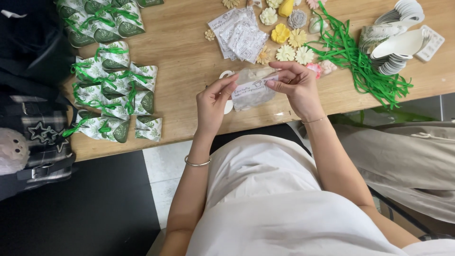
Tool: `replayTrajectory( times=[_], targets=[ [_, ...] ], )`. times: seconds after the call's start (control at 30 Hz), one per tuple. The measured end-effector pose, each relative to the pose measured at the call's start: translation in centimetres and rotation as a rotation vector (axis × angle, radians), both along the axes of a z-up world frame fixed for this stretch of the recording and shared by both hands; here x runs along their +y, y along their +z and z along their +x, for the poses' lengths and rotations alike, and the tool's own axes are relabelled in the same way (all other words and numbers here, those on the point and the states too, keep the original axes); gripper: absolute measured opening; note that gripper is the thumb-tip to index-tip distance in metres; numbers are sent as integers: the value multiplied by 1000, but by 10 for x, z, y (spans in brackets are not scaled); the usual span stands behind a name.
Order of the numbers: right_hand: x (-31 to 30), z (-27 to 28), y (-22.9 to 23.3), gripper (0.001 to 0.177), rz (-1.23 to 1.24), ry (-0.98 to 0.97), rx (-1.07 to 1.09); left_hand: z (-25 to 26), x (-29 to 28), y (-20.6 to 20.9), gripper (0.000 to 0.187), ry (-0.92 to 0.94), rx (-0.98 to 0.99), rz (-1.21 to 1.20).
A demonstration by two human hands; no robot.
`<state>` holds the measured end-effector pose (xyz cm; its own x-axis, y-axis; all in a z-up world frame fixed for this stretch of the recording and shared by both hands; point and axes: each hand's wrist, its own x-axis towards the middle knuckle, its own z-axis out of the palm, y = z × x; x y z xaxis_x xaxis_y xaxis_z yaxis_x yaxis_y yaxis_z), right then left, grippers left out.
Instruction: Packaging small decorative flowers into gift boxes and bags, and tying green ribbons.
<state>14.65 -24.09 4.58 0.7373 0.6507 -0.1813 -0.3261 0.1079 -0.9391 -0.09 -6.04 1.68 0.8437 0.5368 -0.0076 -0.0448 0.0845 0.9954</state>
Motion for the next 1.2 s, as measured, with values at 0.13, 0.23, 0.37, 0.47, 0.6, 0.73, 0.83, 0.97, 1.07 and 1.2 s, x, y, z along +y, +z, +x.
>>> replayTrajectory(
  times=[0.13, 0.23, 0.37, 0.47, 0.6, 0.73, 0.83, 0.97, 1.07, 1.2],
  targets=[
    [-4, 6, -17, 24, -56, -16, -119, 1, 8, 18, 28, -19, 65, 169],
    [-4, 2, -16, 14, -105, 2, -246, 0, 5, 17, 22, -10, 60, 460],
    [-3, -2, -48, 4, -63, -57, -134, 2, 1, 0, 15, 24, 19, 393],
    [5, -7, -46, 16, -41, -45, -13, 4, 2, -16, 15, 64, 71, 247],
    [15, -9, -26, 44, -93, 96, 114, 5, 10, -18, 16, 159, 169, 251],
    [30, -3, -26, 42, -137, 99, 220, 9, 11, -21, 16, 268, 131, 306],
    [38, 13, -54, 18, -203, 99, 241, 13, 15, -21, 15, 353, 44, 383],
    [63, 59, -72, 14, -234, 22, -30, 13, 33, -9, 21, 370, 181, 107],
    [82, 107, -106, 18, -258, -59, -94, 4, 52, -22, 30, 342, 236, 40],
    [105, 142, -154, 33, -476, -35, -147, -14, 59, -53, 56, 199, 346, 405]
  ],
)
